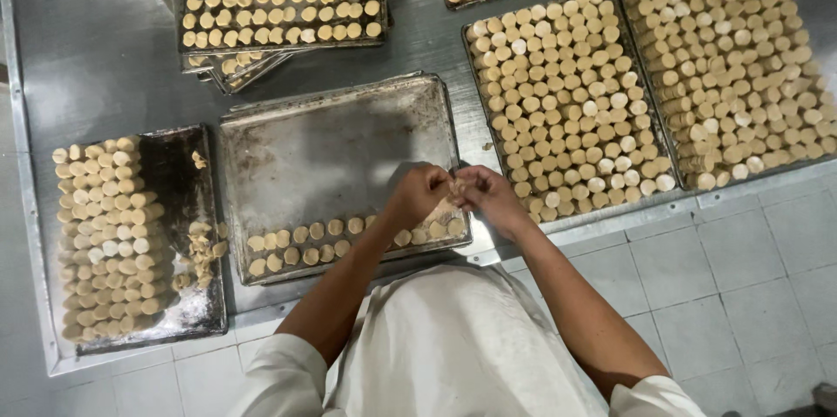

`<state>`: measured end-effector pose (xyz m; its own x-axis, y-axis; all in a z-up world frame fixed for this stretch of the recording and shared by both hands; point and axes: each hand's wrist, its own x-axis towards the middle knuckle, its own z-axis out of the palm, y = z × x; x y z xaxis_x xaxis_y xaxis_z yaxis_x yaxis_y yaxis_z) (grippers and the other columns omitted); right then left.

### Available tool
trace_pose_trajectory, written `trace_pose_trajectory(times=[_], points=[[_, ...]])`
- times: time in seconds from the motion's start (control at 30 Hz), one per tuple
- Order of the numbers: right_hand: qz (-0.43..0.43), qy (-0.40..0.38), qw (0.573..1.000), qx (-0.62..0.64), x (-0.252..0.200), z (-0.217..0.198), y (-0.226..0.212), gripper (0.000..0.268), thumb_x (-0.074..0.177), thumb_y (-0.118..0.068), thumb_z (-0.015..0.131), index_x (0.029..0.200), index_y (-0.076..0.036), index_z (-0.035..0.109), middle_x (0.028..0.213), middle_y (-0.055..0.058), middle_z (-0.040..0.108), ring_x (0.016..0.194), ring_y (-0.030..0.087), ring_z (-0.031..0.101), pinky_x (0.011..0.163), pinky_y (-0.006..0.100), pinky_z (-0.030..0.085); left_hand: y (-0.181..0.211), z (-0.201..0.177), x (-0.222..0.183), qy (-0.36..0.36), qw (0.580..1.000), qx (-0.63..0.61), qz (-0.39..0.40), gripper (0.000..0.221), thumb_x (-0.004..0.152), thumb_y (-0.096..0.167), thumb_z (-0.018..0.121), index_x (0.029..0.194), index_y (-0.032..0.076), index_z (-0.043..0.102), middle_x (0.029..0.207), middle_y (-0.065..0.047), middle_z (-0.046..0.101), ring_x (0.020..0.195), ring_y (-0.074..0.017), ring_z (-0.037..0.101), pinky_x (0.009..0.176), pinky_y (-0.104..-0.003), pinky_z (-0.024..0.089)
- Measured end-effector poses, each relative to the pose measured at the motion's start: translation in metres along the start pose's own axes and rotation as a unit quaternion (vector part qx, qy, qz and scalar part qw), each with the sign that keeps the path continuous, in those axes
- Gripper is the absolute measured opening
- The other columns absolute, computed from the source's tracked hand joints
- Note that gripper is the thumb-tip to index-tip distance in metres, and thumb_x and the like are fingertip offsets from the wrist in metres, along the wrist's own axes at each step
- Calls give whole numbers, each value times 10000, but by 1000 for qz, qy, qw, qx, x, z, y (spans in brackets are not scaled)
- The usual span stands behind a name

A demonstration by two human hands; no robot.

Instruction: The person picks up small circular dough pieces from a tray and arranges them into rows on a different rectangular tray by hand.

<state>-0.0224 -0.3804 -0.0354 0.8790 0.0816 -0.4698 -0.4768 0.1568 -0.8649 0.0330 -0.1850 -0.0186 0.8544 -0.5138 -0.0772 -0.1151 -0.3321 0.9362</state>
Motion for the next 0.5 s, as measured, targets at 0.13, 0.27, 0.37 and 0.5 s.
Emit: trace_pose_trajectory(times=[0.13, 0.27, 0.37, 0.5], points=[[-29, 11, 999, 32, 10, -10, 6, 206, 1006, -41, 654, 1206, 7, 637, 914, 100, 694, 755, 155, 641, 671, 267, 540, -9, -6, 15, 36, 976, 215, -19, 77, 891, 107, 715, 854, 51, 754, 825, -108, 715, 706, -185, 624, 655, -339, 481], [-35, 19, 999, 7, 15, -7, -1, 234, 942, 15, 642, 1175, -2, 648, 952, 46, 706, 768, 108, 646, 655, 252, 538, -8, -7, 9, 32, 990, 132, -36, 225, 894, 239, 763, 833, 26, 725, 812, -111, 711, 706, -204, 642, 646, -364, 498], [-11, -8, 1000, -4, 15, -1, -5, 235, 955, 3, 648, 1189, -13, 647, 943, 52, 711, 797, 107, 686, 689, 234, 560, -7, -6, 3, 0, 999, -36, -1, 205, 929, 230, 712, 927, 25, 714, 812, -119, 719, 718, -225, 657, 641, -380, 527], [-22, -23, 999, 19, 17, 5, -5, 228, 971, 5, 648, 1198, 17, 660, 967, 77, 705, 796, 123, 669, 690, 247, 555, -9, -16, 0, 43, 994, 96, -29, 201, 921, 216, 721, 901, 18, 754, 794, -138, 730, 680, -199, 643, 651, -363, 509]])
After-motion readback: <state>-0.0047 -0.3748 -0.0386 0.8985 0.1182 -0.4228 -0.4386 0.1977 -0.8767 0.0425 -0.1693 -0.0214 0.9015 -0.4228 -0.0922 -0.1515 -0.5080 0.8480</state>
